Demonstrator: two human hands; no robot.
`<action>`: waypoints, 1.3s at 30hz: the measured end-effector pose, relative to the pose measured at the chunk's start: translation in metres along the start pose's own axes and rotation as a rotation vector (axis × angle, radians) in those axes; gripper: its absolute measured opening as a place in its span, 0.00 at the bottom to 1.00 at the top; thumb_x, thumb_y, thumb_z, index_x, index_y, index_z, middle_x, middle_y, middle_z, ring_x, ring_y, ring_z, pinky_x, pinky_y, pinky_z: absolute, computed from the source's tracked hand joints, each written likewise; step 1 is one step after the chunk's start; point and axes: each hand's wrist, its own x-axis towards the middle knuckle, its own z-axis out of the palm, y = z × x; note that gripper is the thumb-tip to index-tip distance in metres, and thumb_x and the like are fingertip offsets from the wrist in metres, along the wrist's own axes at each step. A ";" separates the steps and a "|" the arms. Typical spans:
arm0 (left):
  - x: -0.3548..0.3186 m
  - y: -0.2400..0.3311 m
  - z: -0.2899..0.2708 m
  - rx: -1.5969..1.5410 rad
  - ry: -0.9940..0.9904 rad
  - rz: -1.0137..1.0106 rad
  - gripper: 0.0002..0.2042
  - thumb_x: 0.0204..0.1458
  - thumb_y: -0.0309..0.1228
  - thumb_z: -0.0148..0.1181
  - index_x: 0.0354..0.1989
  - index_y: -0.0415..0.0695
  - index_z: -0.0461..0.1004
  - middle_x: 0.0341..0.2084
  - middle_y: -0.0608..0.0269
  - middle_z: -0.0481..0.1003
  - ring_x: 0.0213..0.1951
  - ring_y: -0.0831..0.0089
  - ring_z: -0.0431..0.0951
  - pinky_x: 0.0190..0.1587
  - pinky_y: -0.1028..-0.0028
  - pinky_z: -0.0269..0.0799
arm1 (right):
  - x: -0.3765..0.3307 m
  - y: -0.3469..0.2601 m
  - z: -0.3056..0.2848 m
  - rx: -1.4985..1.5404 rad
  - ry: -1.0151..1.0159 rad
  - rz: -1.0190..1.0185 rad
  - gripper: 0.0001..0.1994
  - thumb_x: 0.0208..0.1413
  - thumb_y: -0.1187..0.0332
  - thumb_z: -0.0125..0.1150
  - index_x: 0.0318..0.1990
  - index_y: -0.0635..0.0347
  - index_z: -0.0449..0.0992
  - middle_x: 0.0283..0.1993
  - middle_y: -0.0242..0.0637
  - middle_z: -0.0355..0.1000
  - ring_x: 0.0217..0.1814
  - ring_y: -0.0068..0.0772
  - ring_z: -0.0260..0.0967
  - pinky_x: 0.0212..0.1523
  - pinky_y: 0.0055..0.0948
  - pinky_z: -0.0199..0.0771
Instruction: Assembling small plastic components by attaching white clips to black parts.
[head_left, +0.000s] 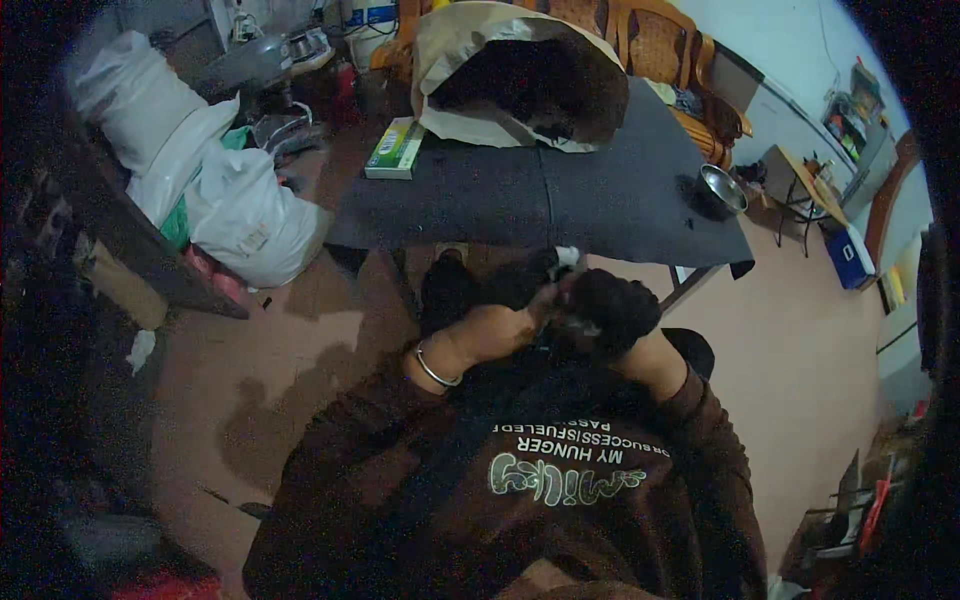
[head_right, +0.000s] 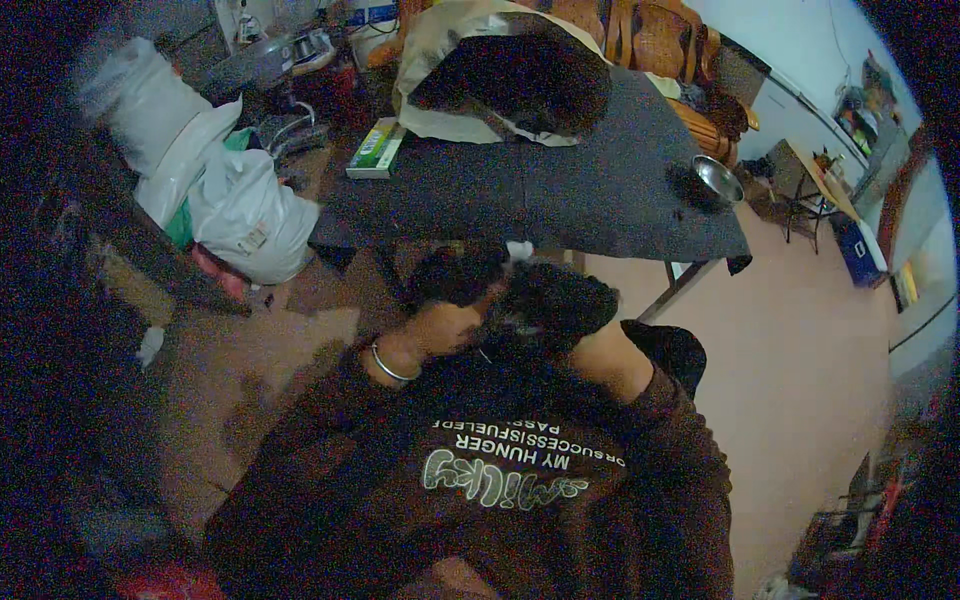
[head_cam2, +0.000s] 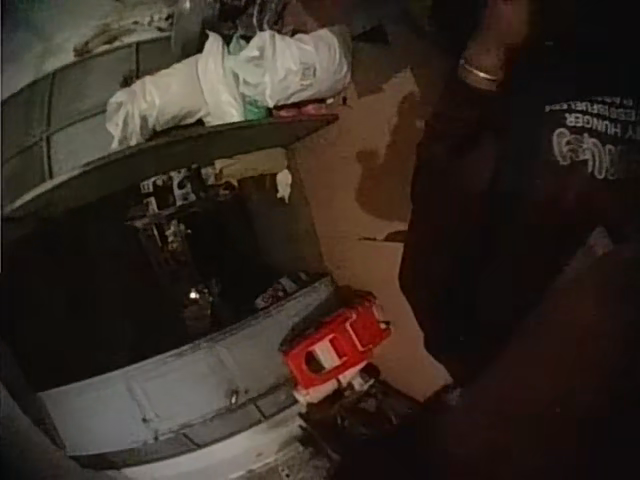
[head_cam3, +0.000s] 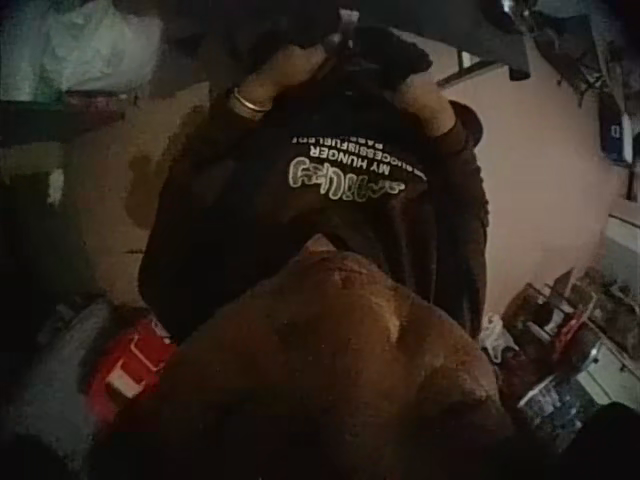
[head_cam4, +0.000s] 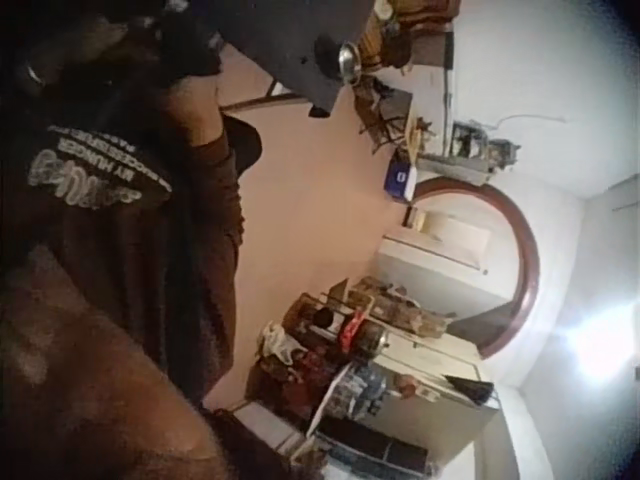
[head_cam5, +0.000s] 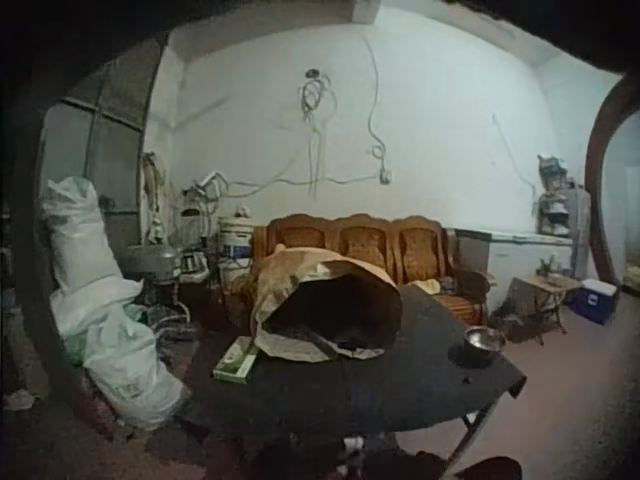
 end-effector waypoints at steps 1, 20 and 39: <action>0.007 0.005 -0.005 0.004 0.007 0.002 0.13 0.49 0.27 0.45 0.44 0.39 0.64 0.28 0.56 0.71 0.29 0.72 0.72 0.32 0.74 0.68 | -0.002 0.009 0.002 -0.161 0.023 -0.059 0.12 0.40 0.71 0.57 0.35 0.62 0.70 0.30 0.40 0.69 0.31 0.35 0.68 0.30 0.27 0.66; 0.023 0.026 -0.029 -0.129 -0.093 -0.271 0.15 0.45 0.27 0.48 0.42 0.35 0.64 0.33 0.47 0.69 0.37 0.63 0.69 0.45 0.67 0.61 | 0.004 -0.023 -0.007 -0.059 0.068 0.059 0.09 0.42 0.70 0.55 0.34 0.60 0.70 0.30 0.41 0.68 0.30 0.39 0.68 0.30 0.31 0.66; 0.045 0.005 -0.023 -0.376 -0.101 -0.435 0.12 0.40 0.27 0.52 0.36 0.39 0.68 0.31 0.54 0.70 0.35 0.60 0.70 0.39 0.68 0.65 | 0.017 0.016 -0.007 0.445 -0.320 0.694 0.16 0.54 0.59 0.42 0.28 0.64 0.69 0.20 0.30 0.63 0.23 0.20 0.58 0.25 0.23 0.60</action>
